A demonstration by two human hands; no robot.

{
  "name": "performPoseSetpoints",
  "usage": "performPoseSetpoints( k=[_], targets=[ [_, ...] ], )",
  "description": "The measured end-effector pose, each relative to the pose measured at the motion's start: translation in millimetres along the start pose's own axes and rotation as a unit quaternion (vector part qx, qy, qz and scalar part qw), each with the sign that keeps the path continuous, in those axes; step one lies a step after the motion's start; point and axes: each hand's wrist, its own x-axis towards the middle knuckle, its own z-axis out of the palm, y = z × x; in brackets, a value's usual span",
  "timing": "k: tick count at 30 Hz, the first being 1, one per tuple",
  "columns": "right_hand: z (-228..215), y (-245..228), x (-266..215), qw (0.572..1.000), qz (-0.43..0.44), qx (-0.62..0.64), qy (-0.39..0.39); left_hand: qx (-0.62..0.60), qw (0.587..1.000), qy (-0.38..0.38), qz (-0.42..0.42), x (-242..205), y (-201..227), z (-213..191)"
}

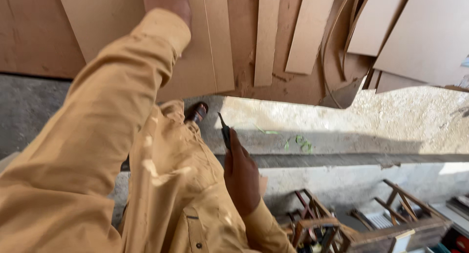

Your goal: The person uses a utility knife to cut rectangular pieces from a large sheet of cardboard on a workbench. They repeatedly score and snap the material, then trim the edges to size. The cut pieces are stacked on the table.

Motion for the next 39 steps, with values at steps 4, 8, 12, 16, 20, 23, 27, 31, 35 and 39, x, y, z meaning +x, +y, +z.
performPoseSetpoints(
  k=[4, 8, 12, 16, 20, 23, 27, 31, 35, 39],
  targets=[
    [-15, -23, 57, 0.972, -0.075, 0.138, 0.174, -0.026, 0.999, 0.034, 0.008, 5, -16, -6],
    [24, -40, 237, 0.963, -0.142, 0.122, 0.193, -0.003, 0.996, 0.084, -0.012, 22, -8, 13],
    [66, -39, 367, 0.968, -0.122, 0.035, 0.218, -0.025, 0.995, 0.097, -0.022, 41, -8, 28],
    [78, -40, 389, 0.961, -0.146, 0.003, 0.233, -0.054, 0.991, 0.120, -0.027, 43, -6, 36],
    [67, -48, 386, 0.962, -0.152, -0.005, 0.225, -0.036, 0.994, 0.104, -0.028, 44, -2, 33],
    [69, -50, 396, 0.975, -0.124, -0.014, 0.186, -0.046, 0.991, 0.116, -0.036, 52, -3, 39],
    [64, -43, 407, 0.957, -0.189, -0.046, 0.217, -0.042, 0.988, 0.139, -0.051, 66, 6, 53],
    [45, -40, 370, 0.975, -0.170, -0.030, 0.142, -0.040, 0.991, 0.114, -0.049, 68, 7, 56],
    [36, -19, 229, 0.984, -0.145, -0.043, 0.094, -0.055, 0.987, 0.147, -0.044, 58, 5, 49],
    [20, 1, 80, 0.996, -0.073, -0.050, 0.014, -0.035, 0.994, 0.098, -0.027, 47, 4, 42]
  ],
)
